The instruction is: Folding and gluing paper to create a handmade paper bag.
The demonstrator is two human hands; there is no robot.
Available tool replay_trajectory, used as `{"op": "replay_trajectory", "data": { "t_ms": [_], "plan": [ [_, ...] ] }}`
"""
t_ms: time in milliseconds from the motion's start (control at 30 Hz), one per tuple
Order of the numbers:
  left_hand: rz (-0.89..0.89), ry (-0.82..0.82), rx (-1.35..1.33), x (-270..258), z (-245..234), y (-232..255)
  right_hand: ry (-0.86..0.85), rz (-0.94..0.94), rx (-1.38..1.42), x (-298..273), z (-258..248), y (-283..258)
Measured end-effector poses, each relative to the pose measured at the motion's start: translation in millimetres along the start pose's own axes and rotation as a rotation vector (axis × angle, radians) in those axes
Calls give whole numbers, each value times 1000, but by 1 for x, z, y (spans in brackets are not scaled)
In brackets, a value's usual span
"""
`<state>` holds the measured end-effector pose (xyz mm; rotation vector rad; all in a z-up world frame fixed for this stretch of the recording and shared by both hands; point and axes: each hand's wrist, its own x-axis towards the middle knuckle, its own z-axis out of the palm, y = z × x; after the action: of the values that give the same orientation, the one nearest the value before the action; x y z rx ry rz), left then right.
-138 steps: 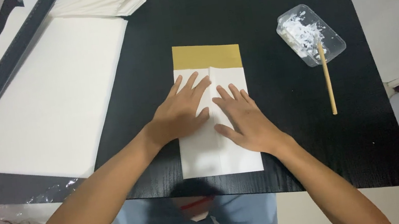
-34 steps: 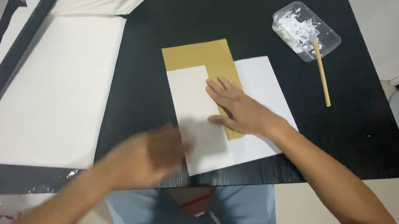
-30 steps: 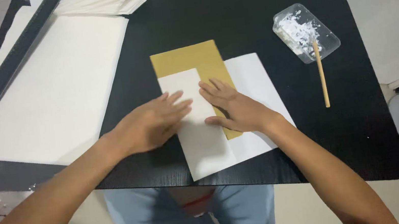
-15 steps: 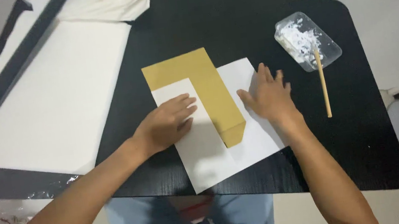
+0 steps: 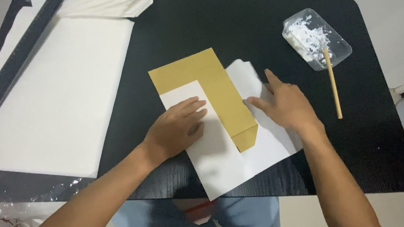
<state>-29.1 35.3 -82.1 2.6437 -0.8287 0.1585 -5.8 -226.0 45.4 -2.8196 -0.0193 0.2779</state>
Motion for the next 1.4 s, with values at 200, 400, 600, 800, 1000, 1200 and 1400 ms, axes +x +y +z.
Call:
{"op": "replay_trajectory", "data": {
  "t_ms": [200, 400, 600, 800, 1000, 1200, 1400],
  "plan": [
    [5, 35, 22, -2, -7, 5, 7, -35, 190, -21, -13, 7],
    [25, 50, -53, -1, -18, 8, 7, 41, 193, -30, -11, 29],
    [19, 38, -115, -4, -14, 6, -37, -446, 245, -45, 30, -7],
    [-14, 24, -8, 0, -28, 16, -286, -535, 201, -77, 50, -42],
    [115, -24, 6, 0, -18, 10, -375, -553, 247, -84, 43, -43],
    [132, -17, 0, 0, -11, 3, -308, -656, 361, -76, 34, -39],
    [189, -94, 93, 5, -15, 4, -61, -625, 277, -34, 42, -13]
  ]
}}
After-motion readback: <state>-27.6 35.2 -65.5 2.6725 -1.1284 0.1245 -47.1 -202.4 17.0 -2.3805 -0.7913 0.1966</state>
